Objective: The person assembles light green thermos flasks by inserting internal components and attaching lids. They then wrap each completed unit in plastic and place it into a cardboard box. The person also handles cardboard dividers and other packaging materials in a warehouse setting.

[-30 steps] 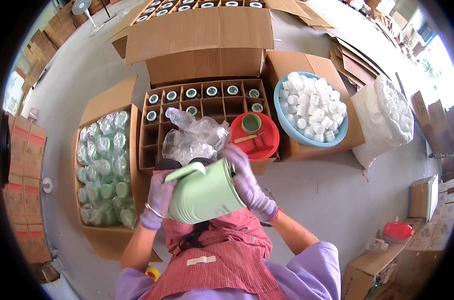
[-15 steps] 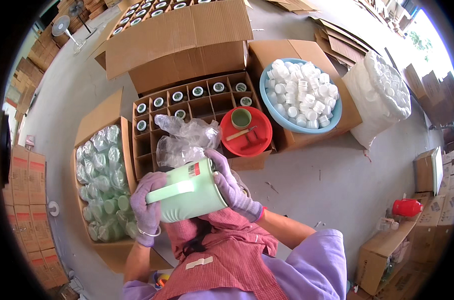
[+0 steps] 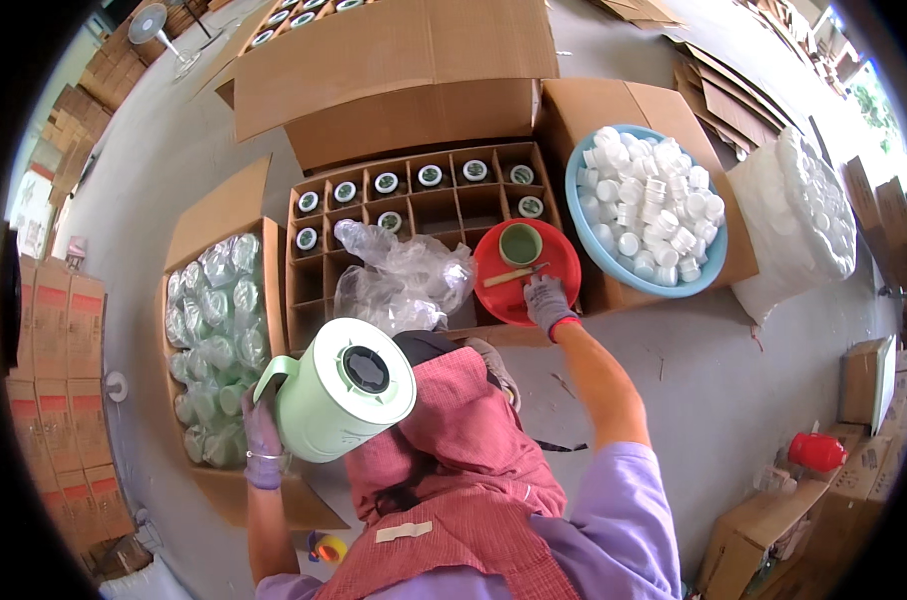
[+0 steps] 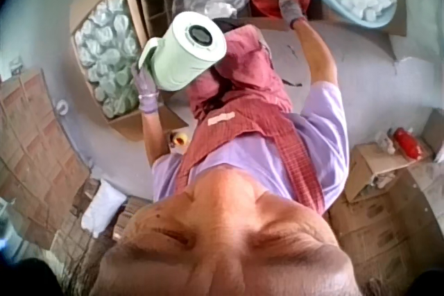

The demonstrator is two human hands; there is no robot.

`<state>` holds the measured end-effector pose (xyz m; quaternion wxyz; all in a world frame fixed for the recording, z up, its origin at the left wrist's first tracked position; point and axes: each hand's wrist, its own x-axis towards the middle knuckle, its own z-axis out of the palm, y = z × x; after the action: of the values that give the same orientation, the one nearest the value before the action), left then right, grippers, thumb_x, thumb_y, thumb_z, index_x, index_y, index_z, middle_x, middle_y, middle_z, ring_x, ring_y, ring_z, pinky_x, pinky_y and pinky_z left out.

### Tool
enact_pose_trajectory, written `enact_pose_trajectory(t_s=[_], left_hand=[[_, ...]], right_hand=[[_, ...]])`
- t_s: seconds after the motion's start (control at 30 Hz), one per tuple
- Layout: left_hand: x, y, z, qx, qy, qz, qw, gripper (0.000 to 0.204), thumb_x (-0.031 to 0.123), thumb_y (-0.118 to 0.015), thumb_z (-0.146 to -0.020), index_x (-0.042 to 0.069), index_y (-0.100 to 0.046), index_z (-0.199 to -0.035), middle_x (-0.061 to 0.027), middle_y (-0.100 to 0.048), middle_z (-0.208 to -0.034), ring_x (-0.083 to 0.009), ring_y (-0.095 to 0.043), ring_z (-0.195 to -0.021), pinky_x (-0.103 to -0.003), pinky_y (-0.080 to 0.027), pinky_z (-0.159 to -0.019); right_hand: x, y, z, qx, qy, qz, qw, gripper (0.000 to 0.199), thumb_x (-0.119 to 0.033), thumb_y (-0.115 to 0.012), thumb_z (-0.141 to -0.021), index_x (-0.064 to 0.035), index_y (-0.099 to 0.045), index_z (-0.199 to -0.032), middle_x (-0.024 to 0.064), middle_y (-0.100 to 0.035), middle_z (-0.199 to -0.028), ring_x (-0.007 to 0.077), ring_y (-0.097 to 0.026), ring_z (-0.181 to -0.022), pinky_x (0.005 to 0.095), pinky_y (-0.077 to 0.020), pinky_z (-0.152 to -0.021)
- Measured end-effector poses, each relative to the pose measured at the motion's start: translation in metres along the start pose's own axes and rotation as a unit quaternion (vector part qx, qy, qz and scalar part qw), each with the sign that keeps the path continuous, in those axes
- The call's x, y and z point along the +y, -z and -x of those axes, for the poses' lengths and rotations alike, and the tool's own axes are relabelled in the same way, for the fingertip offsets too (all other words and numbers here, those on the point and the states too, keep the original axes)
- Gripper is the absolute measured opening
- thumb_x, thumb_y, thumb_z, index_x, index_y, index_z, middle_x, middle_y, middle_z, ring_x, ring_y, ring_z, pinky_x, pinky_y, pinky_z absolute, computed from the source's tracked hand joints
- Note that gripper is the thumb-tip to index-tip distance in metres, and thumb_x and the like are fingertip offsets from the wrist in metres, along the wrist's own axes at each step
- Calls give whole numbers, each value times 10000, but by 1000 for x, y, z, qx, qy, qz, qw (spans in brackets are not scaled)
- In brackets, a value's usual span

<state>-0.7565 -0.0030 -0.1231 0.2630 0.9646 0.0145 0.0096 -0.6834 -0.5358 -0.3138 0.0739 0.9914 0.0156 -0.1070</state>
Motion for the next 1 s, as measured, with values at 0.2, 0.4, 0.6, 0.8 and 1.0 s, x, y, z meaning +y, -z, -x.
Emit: enact_pose_trajectory(t_s=[0.2,0.4,0.6,0.8,1.0], left_hand=[[25,3,-12,-68,24,208,976,334,198,-581,-873,56,-628,-1172,-130,-648,-1128,-285,-579,-1055,-374,-437,-951],[49,10,-47,-71,-304,-49,949,239,184,-619,-855,123,-657,-1084,-92,-696,-987,-224,-668,-879,-326,-516,-776],[72,16,-56,-247,-168,218,929,239,275,-589,-930,86,-666,-1053,-66,-686,-929,-148,-662,-831,-306,-526,-736],[80,16,-69,-410,126,417,802,318,326,-565,-961,27,-668,-1000,-33,-680,-871,-93,-622,-747,-262,-494,-674],[70,9,-45,-296,82,430,849,299,279,-551,-968,10,-681,-957,-35,-675,-818,-83,-619,-730,-255,-496,-663]], right_hand=[[-25,118,31,-155,-79,-828,534,150,-184,-570,-864,-58,-612,-936,85,-629,-1013,190,-618,-931,364,-489,-807],[-82,291,83,233,492,-372,752,220,-99,-682,-723,-114,-616,-932,70,-552,-1107,280,-545,-1050,445,-466,-956],[-103,318,92,347,640,-31,685,297,-152,-675,-724,-99,-616,-1010,92,-546,-1195,266,-506,-1183,517,-455,-1008],[-124,332,89,394,701,54,591,296,-201,-633,-725,-66,-622,-988,99,-570,-1121,259,-539,-1134,509,-387,-1082],[-124,301,96,117,578,-286,755,256,-226,-658,-813,-57,-573,-985,115,-624,-935,312,-642,-818,385,-520,-715]])
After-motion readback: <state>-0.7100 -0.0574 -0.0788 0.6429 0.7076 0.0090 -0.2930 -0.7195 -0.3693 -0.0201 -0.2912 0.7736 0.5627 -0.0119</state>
